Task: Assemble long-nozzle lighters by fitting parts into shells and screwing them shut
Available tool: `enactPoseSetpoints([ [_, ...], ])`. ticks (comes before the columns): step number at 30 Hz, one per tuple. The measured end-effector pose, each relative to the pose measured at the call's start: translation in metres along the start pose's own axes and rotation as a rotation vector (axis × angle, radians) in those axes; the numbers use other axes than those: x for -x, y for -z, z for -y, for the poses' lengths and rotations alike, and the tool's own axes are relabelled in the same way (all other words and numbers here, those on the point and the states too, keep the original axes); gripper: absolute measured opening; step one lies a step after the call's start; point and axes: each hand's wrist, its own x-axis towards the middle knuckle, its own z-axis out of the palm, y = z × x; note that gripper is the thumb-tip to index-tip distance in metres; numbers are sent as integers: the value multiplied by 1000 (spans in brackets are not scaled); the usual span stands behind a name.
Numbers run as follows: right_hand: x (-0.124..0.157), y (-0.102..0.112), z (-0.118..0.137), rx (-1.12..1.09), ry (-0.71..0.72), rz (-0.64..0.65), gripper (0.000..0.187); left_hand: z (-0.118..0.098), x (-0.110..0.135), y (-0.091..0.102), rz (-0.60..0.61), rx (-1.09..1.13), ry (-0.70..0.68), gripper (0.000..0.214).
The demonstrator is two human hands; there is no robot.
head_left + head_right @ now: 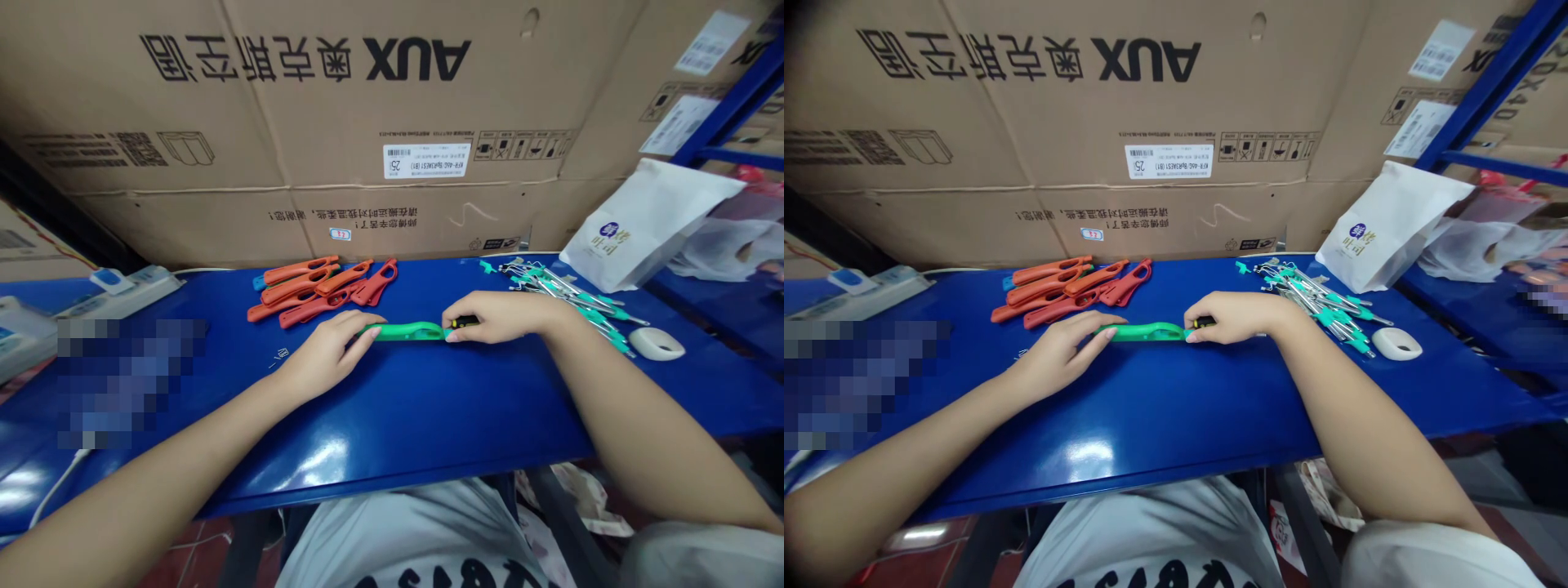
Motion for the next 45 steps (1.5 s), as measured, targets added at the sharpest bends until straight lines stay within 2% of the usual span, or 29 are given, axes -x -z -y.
enactPoseSetpoints([
  [8,-2,-1,5,41,81,-133,26,12,-2,3,64,42,-72,30],
  [13,-6,-3,8,110,56,-175,26,21,-2,2,69,63,-60,32],
  [17,-9,-6,8,158,2,-174,22,19,-2,2,81,49,-57,34],
  [20,-12,-8,6,198,-30,-197,19,16,-2,-1,44,61,-25,34],
  [25,-18,-14,7,217,-23,-243,15,15,-1,-9,-84,105,31,35],
  [30,-24,-17,3,210,-35,-292,15,16,-3,-8,-68,90,46,36],
  [35,-28,-1,-25,252,-185,-441,18,19,-17,1,-118,-149,97,45],
  [38,-30,14,-43,279,-307,-524,22,24,-33,3,-1,-399,146,51],
  [42,-36,22,-57,296,-468,-597,26,30,-60,-7,36,-427,146,47],
  [45,-43,21,-60,294,-531,-616,27,32,-76,-16,43,-435,151,42],
])
